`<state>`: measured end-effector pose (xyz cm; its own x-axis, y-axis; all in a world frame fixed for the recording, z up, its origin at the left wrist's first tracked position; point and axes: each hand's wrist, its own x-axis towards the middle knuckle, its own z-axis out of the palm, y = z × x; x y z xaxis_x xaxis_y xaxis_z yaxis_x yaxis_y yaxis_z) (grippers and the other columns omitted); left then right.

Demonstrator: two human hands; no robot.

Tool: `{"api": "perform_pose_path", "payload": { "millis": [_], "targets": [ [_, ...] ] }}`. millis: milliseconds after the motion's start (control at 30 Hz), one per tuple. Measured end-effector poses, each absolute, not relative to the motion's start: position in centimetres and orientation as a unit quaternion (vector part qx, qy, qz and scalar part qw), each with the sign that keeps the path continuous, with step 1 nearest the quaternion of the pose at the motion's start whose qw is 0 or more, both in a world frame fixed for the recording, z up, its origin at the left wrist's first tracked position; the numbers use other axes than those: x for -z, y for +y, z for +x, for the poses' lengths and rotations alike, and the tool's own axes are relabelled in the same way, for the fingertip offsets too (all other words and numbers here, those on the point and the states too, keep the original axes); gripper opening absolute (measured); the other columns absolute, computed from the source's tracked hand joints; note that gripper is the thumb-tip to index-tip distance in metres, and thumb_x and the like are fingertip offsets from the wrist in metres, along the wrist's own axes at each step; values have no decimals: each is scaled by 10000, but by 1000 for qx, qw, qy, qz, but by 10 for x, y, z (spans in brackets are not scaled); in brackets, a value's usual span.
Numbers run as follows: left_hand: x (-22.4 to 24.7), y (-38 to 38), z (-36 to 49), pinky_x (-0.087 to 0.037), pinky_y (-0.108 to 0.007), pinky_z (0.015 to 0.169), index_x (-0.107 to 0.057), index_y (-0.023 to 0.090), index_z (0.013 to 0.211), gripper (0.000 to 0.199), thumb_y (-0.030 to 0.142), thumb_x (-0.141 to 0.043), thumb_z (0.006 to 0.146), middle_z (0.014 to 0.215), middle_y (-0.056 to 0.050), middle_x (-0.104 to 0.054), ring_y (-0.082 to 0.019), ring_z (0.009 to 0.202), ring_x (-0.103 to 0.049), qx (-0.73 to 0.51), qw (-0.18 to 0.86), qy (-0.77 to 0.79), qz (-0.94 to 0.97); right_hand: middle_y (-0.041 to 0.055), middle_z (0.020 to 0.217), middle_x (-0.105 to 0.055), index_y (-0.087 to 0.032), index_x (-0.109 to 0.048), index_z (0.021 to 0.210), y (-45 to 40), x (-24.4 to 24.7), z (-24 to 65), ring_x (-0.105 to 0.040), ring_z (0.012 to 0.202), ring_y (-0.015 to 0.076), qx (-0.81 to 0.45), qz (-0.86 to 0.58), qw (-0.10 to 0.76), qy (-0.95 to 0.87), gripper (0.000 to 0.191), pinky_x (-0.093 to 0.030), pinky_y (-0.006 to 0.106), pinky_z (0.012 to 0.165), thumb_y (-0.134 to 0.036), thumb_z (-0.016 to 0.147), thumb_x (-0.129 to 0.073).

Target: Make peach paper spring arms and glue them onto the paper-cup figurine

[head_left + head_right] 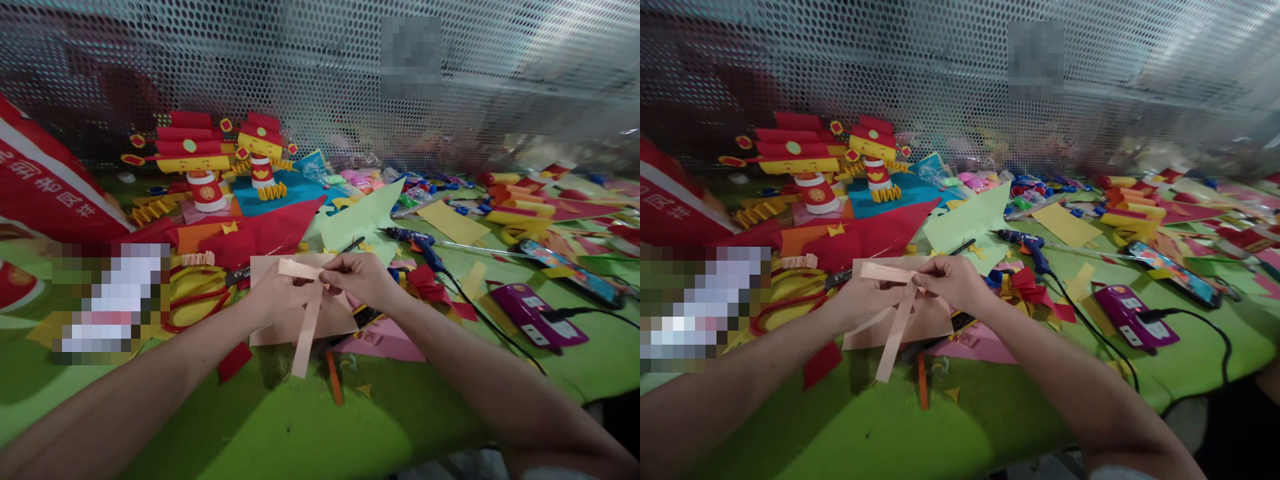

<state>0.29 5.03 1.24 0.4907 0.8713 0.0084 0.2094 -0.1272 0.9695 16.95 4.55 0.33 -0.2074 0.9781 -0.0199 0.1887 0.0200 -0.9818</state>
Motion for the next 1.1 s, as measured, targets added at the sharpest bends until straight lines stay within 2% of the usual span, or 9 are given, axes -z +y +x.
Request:
{"api": "perform_pose_path", "payload": {
  "millis": [133, 233, 433, 567, 700, 833, 967, 1100],
  "targets": [
    [-9, 50, 1, -523, -266, 580, -702, 171, 662, 216, 301, -557, 758, 662, -50, -700, -182, 632, -654, -326, 576, 387, 643, -4, 520, -611, -137, -654, 636, 45, -5, 166, -532, 454, 74, -510, -500, 413, -565, 315, -452, 204, 445, -414, 524, -757],
    [-7, 50, 1, -529, -265, 588, -702, 163, 671, 247, 342, -563, 769, 669, -61, -703, -187, 649, -663, -329, 594, 392, 621, -5, 531, -607, -137, -637, 656, 45, -3, 164, -540, 463, 77, -519, -499, 415, -556, 357, -473, 215, 462, -442, 518, -761],
    [-6, 51, -1, -531, -282, 600, -666, 156, 678, 255, 365, -554, 773, 680, -63, -701, -193, 641, -658, -335, 564, 424, 625, -16, 648, -591, -168, -545, 779, 44, 6, 162, -586, 485, 95, -519, -483, 438, -552, 403, -494, 233, 467, -498, 609, -703],
    [-6, 52, -1, -509, -258, 600, -637, 165, 659, 258, 348, -518, 797, 660, -37, -685, -175, 658, -639, -341, 516, 423, 662, -15, 644, -563, -181, -495, 726, 42, 7, 163, -583, 494, 99, -482, -491, 407, -600, 368, -474, 230, 471, -530, 709, -608],
    [-2, 51, 0, -450, -223, 511, -598, 174, 596, 279, 348, -516, 798, 576, -2, -628, -140, 581, -575, -366, 431, 444, 695, 16, 609, -552, -182, -480, 654, 40, 6, 164, -566, 521, 121, -381, -516, 348, -684, 416, -435, 244, 485, -564, 811, -431],
    [3, 50, 2, -431, -219, 478, -578, 178, 584, 274, 359, -538, 785, 520, 20, -577, -122, 514, -532, -392, 446, 433, 678, 13, 571, -536, -187, -474, 628, 38, 4, 163, -530, 516, 117, -343, -513, 339, -710, 450, -391, 234, 483, -566, 841, -358],
    [1, 48, 2, -478, -246, 568, -604, 179, 584, 282, 364, -542, 787, 540, 5, -598, -152, 578, -584, -393, 472, 420, 668, -13, 485, -490, -189, -466, 583, 34, 1, 162, -468, 472, 95, -337, -499, 369, -708, 477, -344, 222, 470, -582, 837, -371],
    [-3, 46, 4, -508, -276, 673, -676, 171, 661, 202, 319, -574, 754, 654, -23, -673, -179, 683, -628, -413, 526, 406, 623, -31, 448, -450, -189, -471, 574, 32, 1, 160, -402, 438, 79, -343, -483, 408, -695, 470, -315, 218, 442, -587, 818, -413]
  ]
}}
